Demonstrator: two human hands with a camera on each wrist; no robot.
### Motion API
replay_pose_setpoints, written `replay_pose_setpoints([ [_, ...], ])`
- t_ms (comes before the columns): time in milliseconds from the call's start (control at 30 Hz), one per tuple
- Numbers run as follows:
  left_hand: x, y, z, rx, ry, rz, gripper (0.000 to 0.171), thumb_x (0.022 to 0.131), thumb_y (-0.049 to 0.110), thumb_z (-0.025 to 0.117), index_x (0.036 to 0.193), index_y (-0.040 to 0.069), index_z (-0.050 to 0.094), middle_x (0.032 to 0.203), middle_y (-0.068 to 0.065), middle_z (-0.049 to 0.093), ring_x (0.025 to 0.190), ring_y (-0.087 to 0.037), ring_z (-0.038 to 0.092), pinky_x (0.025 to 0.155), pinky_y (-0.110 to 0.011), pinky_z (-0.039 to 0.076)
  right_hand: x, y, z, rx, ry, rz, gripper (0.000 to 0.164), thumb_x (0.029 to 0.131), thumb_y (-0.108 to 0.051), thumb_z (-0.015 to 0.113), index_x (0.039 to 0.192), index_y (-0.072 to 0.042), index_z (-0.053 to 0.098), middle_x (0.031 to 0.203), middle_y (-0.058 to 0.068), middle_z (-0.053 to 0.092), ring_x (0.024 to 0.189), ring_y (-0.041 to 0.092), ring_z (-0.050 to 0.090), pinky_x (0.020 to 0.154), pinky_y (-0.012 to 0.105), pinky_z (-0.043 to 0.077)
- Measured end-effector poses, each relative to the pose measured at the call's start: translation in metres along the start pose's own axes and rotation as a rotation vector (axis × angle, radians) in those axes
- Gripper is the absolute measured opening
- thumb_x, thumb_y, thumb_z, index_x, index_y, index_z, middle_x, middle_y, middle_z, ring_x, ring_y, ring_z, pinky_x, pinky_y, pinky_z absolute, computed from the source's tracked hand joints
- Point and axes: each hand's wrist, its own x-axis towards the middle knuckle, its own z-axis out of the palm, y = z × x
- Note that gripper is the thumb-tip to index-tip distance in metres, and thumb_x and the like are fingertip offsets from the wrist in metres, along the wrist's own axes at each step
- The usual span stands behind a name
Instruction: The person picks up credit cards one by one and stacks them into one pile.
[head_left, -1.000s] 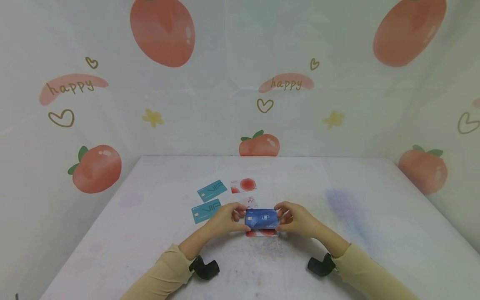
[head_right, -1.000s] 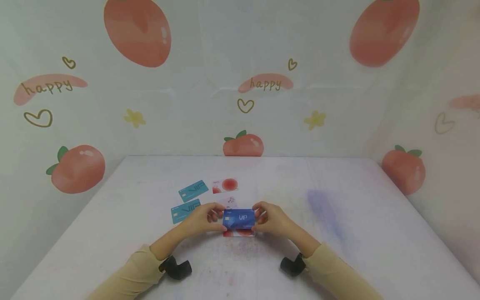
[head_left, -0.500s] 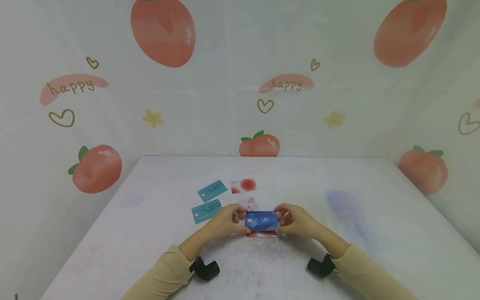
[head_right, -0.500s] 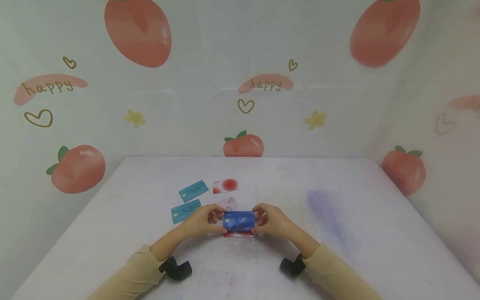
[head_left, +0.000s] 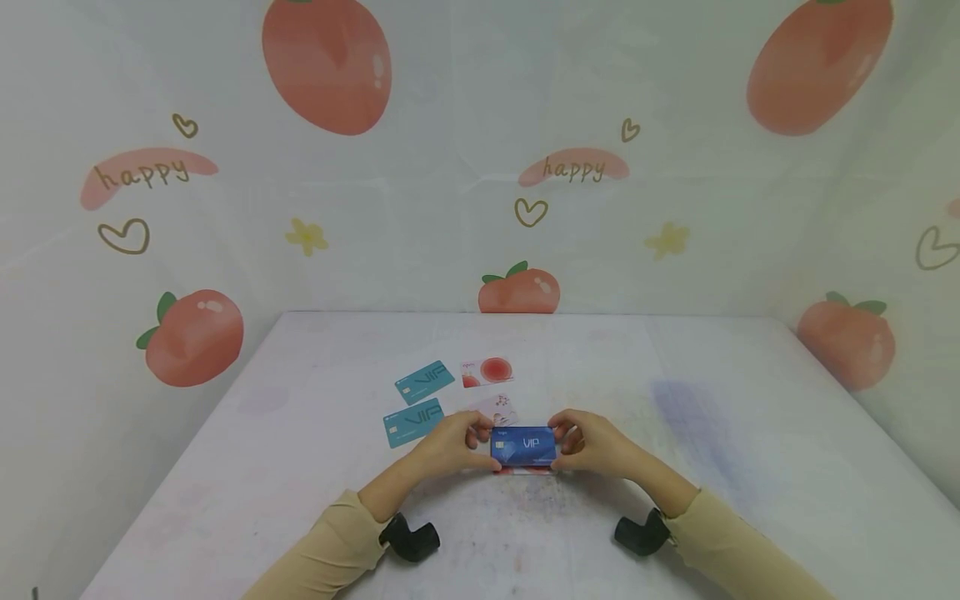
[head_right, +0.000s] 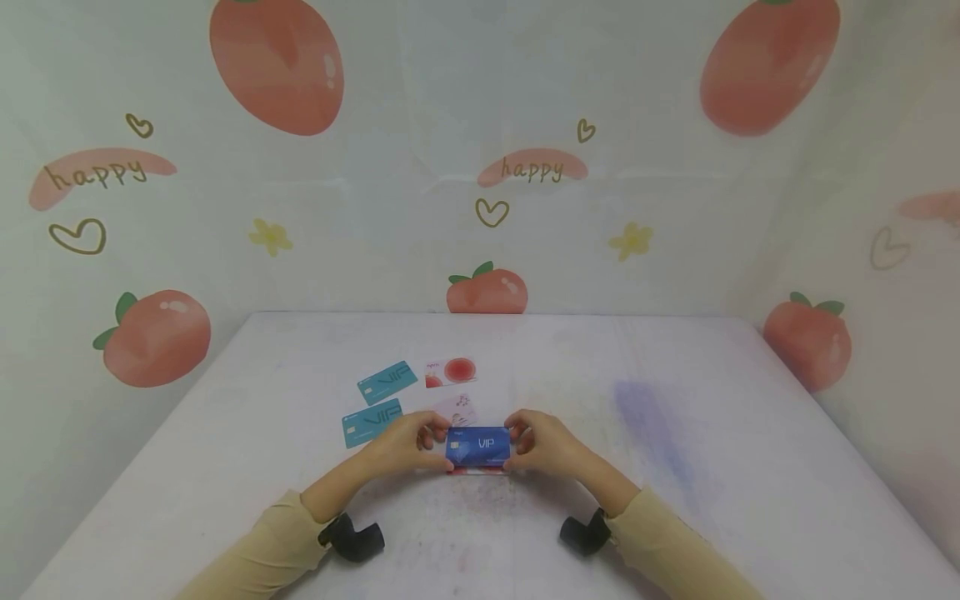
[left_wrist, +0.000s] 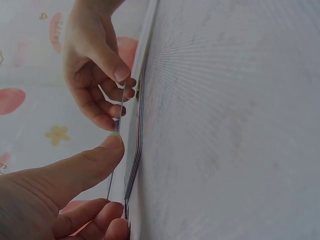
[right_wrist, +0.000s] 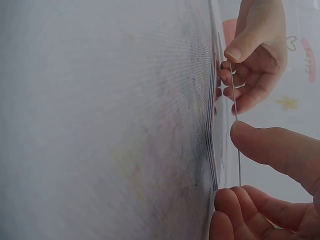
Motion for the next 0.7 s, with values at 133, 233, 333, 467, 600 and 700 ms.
replay_pose_setpoints([
  [133,0.0008,-0.0009,0.0003,0.006,-0.004,-0.005,0.052,0.071,0.019,0.08,0.113,-0.002,0.059,0.094,-0.005,0.061,0.079,-0.013,0.049,0.065,-0.018,0.04,-0.0002,-0.0006,0.0,0.002,-0.008,0.007,0.049,0.073,-0.013,0.077,0.113,0.005,0.054,0.095,0.011,0.06,0.077,0.01,0.058,0.066,0.018,0.049],
  [233,0.0008,-0.0004,0.0,0.005,-0.007,-0.01,0.052,0.071,0.02,0.081,0.113,-0.001,0.059,0.094,-0.005,0.061,0.079,-0.014,0.048,0.065,-0.018,0.04,0.0,-0.0016,0.0001,0.002,-0.012,0.02,0.049,0.073,-0.014,0.077,0.113,0.004,0.054,0.095,0.011,0.06,0.078,0.012,0.058,0.067,0.018,0.049],
  [333,0.0005,0.0006,0.0,0.006,-0.009,-0.015,0.052,0.07,0.02,0.081,0.113,-0.001,0.059,0.094,-0.005,0.061,0.079,-0.014,0.048,0.066,-0.018,0.04,0.0001,-0.0022,0.0007,0.002,-0.016,0.036,0.049,0.073,-0.014,0.078,0.112,0.004,0.055,0.095,0.01,0.06,0.078,0.013,0.057,0.067,0.019,0.049],
  [467,0.0005,0.0006,0.0003,0.01,-0.011,-0.015,0.052,0.07,0.02,0.081,0.112,-0.001,0.06,0.093,-0.004,0.06,0.079,-0.014,0.048,0.066,-0.018,0.04,0.0005,-0.0025,0.0014,0.001,-0.021,0.05,0.049,0.072,-0.014,0.078,0.112,0.004,0.055,0.096,0.01,0.06,0.079,0.013,0.057,0.067,0.019,0.048],
  [600,0.0007,-0.0001,0.0012,0.018,-0.014,-0.014,0.053,0.069,0.021,0.082,0.112,-0.001,0.06,0.093,-0.004,0.06,0.079,-0.014,0.047,0.066,-0.018,0.04,0.0003,-0.0029,0.0013,-0.009,-0.024,0.047,0.049,0.072,-0.014,0.078,0.111,0.004,0.055,0.095,0.01,0.061,0.079,0.013,0.057,0.067,0.019,0.048],
  [700,0.0007,-0.0005,0.0022,0.032,-0.015,-0.013,0.054,0.068,0.022,0.083,0.112,-0.001,0.06,0.093,-0.004,0.06,0.079,-0.014,0.047,0.066,-0.018,0.039,0.0002,-0.003,0.0012,-0.019,-0.028,0.044,0.048,0.072,-0.014,0.078,0.111,0.004,0.056,0.095,0.01,0.061,0.079,0.013,0.057,0.067,0.02,0.049],
])
